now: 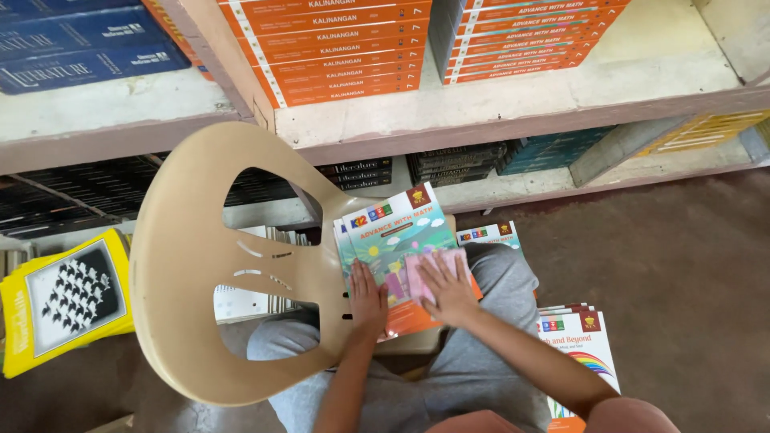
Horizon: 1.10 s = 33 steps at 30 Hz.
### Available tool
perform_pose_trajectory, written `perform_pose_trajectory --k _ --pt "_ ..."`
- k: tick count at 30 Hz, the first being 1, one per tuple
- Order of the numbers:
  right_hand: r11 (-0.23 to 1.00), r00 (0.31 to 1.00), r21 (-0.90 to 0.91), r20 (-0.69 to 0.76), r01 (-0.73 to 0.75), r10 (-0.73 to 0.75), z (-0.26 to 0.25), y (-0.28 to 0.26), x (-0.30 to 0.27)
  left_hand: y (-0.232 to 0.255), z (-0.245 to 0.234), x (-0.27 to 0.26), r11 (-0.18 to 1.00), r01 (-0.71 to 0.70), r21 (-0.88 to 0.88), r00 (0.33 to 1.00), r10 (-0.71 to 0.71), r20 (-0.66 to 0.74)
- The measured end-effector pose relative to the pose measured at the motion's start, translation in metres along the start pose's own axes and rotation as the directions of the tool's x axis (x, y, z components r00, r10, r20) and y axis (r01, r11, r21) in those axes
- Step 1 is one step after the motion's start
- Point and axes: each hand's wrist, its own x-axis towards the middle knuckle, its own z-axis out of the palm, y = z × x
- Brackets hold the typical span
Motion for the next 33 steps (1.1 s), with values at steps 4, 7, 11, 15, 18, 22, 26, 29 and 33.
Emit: perform_pose_trajectory --k 4,7,11,15,18,22,26,29,33 --pt "0.996 0.999 -0.091 0.034 0.009 -0.006 0.008 0.039 0.046 0.004 -0.005 0.01 0.998 -0.058 0.005 0.998 0.058 0.009" --pt "0.995 1.0 -0.098 0.013 0.005 -0.004 0.014 0.057 0.088 0.006 -0.01 0.013 0.998 -0.066 -0.003 0.998 0.066 0.017" --pt "0.994 0.998 -0.09 -0.012 -0.055 0.054 0.015 0.065 0.142 0.005 -0.01 0.011 0.998 -0.054 -0.038 0.998 0.056 0.033" --pt "0.991 0.993 -0.058 0.027 -0.117 0.119 0.023 0.067 0.157 0.006 -0.013 0.014 0.998 -0.046 -0.036 0.998 0.048 0.034" --pt "0.994 0.996 -0.058 0.006 -0.093 0.094 0.024 0.06 0.139 0.008 -0.018 0.013 1.0 -0.031 -0.003 0.999 0.031 0.033" --pt "0.996 0.999 -0.08 0.027 -0.033 0.036 0.013 0.041 0.094 0.006 -0.021 0.011 0.994 0.022 -0.107 0.999 -0.019 0.029" --pt "0.996 0.996 -0.086 0.091 -0.016 0.024 0.009 0.018 0.044 0.006 -0.022 0.013 0.984 0.044 -0.174 0.998 -0.052 -0.038" --pt "0.994 0.995 -0.11 0.101 0.026 -0.014 -0.001 -0.007 0.014 -0.005 -0.008 0.007 0.977 0.079 -0.198 0.996 -0.086 -0.031" --pt "0.997 0.97 0.076 0.242 -0.002 -0.017 -0.012 -0.038 0.013 -0.003 -0.007 0.005 0.981 0.051 -0.185 0.998 -0.054 -0.01"
